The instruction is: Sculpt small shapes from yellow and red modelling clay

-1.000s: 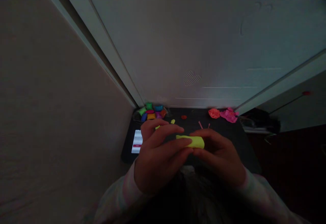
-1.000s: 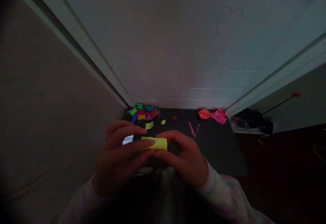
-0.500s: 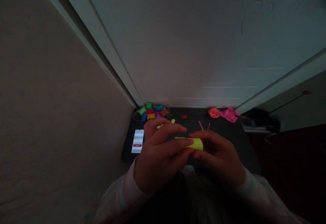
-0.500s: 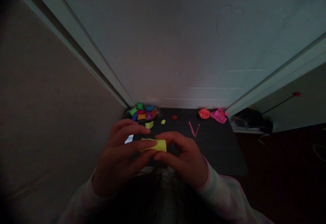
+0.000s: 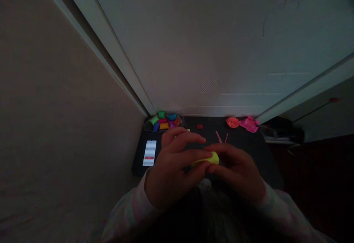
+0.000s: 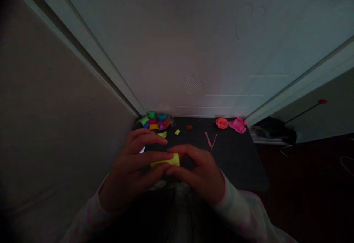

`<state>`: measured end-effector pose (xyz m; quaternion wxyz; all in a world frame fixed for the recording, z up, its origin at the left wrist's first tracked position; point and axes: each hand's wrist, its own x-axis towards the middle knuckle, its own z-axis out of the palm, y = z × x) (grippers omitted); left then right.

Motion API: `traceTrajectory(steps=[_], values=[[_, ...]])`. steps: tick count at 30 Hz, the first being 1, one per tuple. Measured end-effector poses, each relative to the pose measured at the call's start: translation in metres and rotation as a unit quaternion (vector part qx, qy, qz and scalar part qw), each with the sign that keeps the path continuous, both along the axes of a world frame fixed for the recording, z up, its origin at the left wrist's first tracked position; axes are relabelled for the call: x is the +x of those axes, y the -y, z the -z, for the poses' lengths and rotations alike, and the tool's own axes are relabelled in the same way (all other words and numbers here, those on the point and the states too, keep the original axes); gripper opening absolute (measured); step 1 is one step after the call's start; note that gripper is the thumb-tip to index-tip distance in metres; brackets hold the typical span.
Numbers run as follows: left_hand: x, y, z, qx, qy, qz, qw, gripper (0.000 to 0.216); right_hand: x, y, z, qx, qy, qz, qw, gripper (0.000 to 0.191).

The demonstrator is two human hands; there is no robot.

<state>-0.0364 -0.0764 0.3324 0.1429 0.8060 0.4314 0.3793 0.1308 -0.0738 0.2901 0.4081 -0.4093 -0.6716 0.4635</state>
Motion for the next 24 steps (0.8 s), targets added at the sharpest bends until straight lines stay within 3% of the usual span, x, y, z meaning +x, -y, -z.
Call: traceTrajectory(steps=[17, 24], values=[[0.0, -0.001, 0.001, -0.039, 0.002, 0.0, 0.999, 0.012, -0.001, -0.003, -0.009, 0.078, 0.096, 0.009, 0.992, 0.024], [-0.003, -0.005, 0.014, -0.048, 0.065, -0.02, 0.997, 0.011, 0.0, -0.004, -0.017, 0.109, 0.141, 0.025, 0.984, 0.028]])
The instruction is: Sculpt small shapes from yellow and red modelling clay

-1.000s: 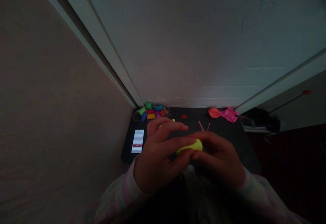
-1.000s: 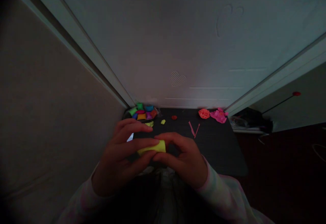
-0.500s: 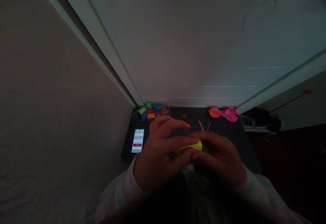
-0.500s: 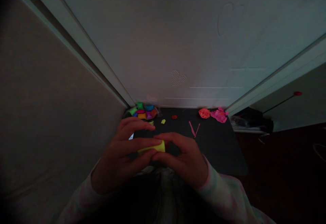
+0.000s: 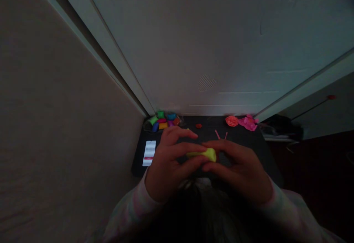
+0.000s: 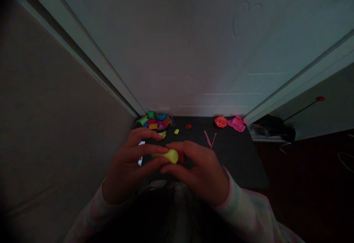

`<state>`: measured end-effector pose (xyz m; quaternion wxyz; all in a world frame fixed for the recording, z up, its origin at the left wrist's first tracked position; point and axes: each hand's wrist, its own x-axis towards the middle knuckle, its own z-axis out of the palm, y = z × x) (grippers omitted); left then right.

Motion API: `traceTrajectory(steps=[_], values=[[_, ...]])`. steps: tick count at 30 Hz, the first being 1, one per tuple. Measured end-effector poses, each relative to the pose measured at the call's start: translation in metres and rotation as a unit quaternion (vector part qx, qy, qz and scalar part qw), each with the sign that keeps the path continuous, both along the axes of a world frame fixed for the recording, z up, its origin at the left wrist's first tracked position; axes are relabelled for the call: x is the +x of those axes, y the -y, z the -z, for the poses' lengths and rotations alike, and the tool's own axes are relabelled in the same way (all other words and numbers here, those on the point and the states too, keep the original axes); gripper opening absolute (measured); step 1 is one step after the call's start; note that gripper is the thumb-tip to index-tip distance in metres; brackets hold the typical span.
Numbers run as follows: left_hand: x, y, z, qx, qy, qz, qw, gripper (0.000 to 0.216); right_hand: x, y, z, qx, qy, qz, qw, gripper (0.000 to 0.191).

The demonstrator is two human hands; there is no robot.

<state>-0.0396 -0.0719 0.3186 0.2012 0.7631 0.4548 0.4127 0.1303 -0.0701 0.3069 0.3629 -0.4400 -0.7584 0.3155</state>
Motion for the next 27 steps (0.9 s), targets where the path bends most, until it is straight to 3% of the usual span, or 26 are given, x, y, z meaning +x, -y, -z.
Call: traceTrajectory(steps=[6, 11, 15, 19, 23, 27], values=[[0.0, 0.0, 0.01, -0.05, 0.095, 0.006, 0.994, 0.008, 0.003, 0.0, -0.005, -0.026, -0.021, -0.028, 0.999, 0.032], [0.001, -0.002, 0.015, -0.116, 0.175, 0.053, 0.976, 0.007, 0.004, -0.002, -0.008, -0.033, -0.027, -0.038, 0.998, 0.026], [0.001, -0.001, 0.018, -0.225, 0.245, 0.107, 0.937, 0.015, 0.005, -0.003, -0.009, -0.023, -0.035, -0.068, 0.997, 0.024], [0.005, 0.0, 0.021, -0.292, 0.31, 0.118, 0.897, 0.017, 0.005, -0.004, -0.007, -0.01, -0.042, -0.066, 0.997, 0.03], [0.007, 0.001, 0.02, -0.291, 0.339, 0.118, 0.887, 0.013, 0.005, -0.004, -0.001, -0.024, -0.068, -0.065, 0.995, 0.026], [0.002, 0.001, 0.019, -0.244, 0.308, 0.121, 0.912, 0.021, 0.006, -0.001, 0.006, -0.072, -0.165, -0.041, 0.983, 0.025]])
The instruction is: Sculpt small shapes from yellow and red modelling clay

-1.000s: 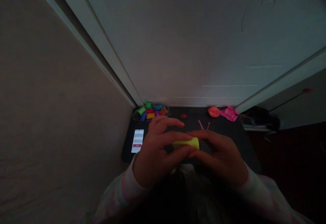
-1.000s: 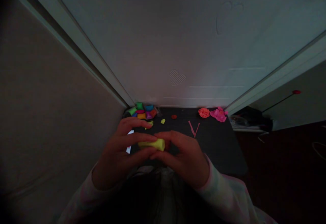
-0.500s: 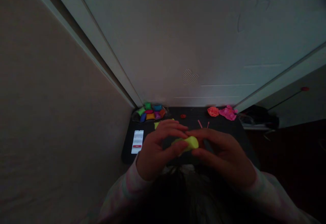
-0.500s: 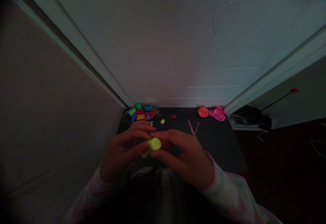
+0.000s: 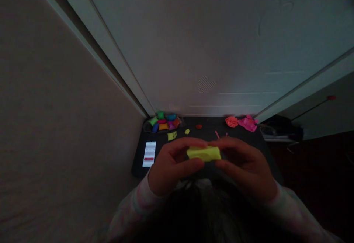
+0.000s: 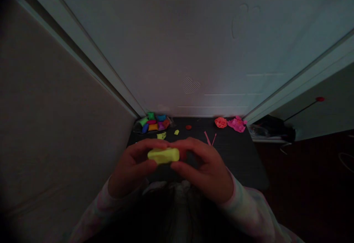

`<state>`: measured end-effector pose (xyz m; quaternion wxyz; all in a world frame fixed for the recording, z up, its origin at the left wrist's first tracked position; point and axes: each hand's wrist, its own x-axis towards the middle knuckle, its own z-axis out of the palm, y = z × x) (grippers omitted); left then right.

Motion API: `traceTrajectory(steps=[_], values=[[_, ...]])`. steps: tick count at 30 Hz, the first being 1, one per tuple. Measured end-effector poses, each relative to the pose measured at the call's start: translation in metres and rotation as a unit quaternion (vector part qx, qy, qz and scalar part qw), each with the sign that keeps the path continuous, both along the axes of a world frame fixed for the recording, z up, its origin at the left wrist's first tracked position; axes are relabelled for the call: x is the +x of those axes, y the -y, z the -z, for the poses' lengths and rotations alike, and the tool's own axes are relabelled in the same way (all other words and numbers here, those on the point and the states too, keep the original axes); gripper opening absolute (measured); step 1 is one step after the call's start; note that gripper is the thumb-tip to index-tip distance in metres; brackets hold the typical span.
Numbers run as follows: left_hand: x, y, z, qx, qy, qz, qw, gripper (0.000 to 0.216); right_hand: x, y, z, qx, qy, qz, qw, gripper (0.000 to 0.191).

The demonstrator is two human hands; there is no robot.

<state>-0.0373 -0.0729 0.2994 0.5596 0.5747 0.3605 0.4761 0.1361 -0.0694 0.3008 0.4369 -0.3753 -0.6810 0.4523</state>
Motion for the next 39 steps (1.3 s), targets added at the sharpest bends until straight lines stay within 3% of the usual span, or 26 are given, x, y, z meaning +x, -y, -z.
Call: traceTrajectory(steps=[6, 13, 18, 21, 25, 27, 29, 32, 35, 39], values=[[-0.01, 0.003, -0.006, 0.164, -0.12, -0.161, 0.966, 0.025, -0.001, 0.004, 0.009, -0.02, -0.067, 0.032, 0.997, 0.032], [-0.014, 0.005, -0.027, 0.249, -0.267, -0.152, 0.919, 0.019, 0.0, 0.003, 0.013, 0.002, -0.045, 0.014, 0.999, 0.034], [-0.014, 0.003, -0.03, 0.307, -0.337, -0.17, 0.874, 0.019, 0.002, 0.002, 0.015, 0.02, -0.02, 0.018, 0.999, 0.034], [-0.017, 0.002, -0.031, 0.329, -0.345, -0.161, 0.864, 0.018, 0.003, 0.002, 0.017, 0.037, -0.005, 0.024, 0.999, 0.035], [-0.017, 0.004, -0.026, 0.304, -0.307, -0.178, 0.884, 0.025, 0.0, 0.004, 0.019, 0.052, -0.026, 0.035, 0.998, 0.035], [-0.012, 0.007, -0.019, 0.232, -0.25, -0.195, 0.92, 0.042, -0.004, 0.004, 0.02, 0.05, -0.071, 0.055, 0.995, 0.035], [-0.004, 0.009, -0.011, 0.125, -0.178, -0.169, 0.961, 0.058, -0.009, 0.005, 0.021, 0.045, -0.117, 0.077, 0.989, 0.036], [0.012, 0.01, -0.002, 0.032, -0.122, -0.113, 0.986, 0.049, -0.016, 0.005, 0.021, 0.057, -0.15, 0.085, 0.983, 0.037], [0.02, 0.009, -0.001, 0.032, -0.124, -0.131, 0.983, 0.028, -0.018, 0.004, 0.023, 0.078, -0.132, 0.071, 0.986, 0.04], [0.017, 0.006, -0.005, 0.088, -0.174, -0.156, 0.968, 0.025, -0.011, 0.003, 0.022, 0.074, -0.094, 0.047, 0.992, 0.039]])
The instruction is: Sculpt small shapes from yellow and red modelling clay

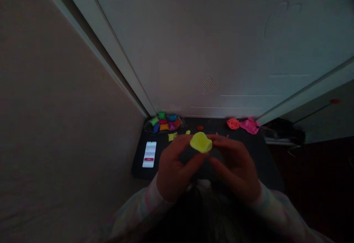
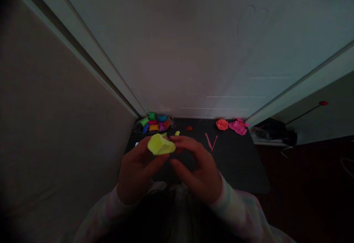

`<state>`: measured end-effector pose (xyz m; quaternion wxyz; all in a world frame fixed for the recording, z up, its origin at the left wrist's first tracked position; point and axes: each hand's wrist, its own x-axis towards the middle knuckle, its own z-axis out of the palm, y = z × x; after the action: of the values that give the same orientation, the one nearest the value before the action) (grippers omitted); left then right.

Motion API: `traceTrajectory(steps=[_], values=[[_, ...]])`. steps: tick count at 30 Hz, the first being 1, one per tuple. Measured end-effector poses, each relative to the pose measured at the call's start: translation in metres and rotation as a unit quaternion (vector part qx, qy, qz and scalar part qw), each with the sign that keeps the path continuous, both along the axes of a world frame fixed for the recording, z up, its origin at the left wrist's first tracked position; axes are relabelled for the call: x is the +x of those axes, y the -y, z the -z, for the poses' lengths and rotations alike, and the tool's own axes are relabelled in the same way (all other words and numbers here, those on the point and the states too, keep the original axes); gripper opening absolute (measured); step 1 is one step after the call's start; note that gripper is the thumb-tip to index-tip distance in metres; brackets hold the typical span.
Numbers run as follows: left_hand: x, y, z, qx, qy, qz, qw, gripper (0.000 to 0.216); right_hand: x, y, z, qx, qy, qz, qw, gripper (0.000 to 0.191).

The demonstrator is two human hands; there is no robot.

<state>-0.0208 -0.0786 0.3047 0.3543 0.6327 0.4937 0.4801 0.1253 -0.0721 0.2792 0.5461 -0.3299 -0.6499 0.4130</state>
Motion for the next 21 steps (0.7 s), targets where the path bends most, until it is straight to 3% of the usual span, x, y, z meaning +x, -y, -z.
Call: traceTrajectory(steps=[8, 16, 21], values=[[-0.006, 0.002, -0.007, 0.128, -0.116, 0.028, 0.985, 0.025, 0.008, -0.004, -0.016, 0.091, 0.102, 0.049, 0.989, 0.027], [-0.011, 0.005, -0.008, 0.119, 0.016, 0.048, 0.992, 0.028, 0.005, 0.001, -0.02, 0.057, 0.059, 0.037, 0.996, 0.024], [-0.011, 0.005, -0.009, 0.161, 0.021, 0.042, 0.986, 0.026, 0.005, 0.002, -0.022, 0.044, 0.037, 0.021, 0.998, 0.025]])
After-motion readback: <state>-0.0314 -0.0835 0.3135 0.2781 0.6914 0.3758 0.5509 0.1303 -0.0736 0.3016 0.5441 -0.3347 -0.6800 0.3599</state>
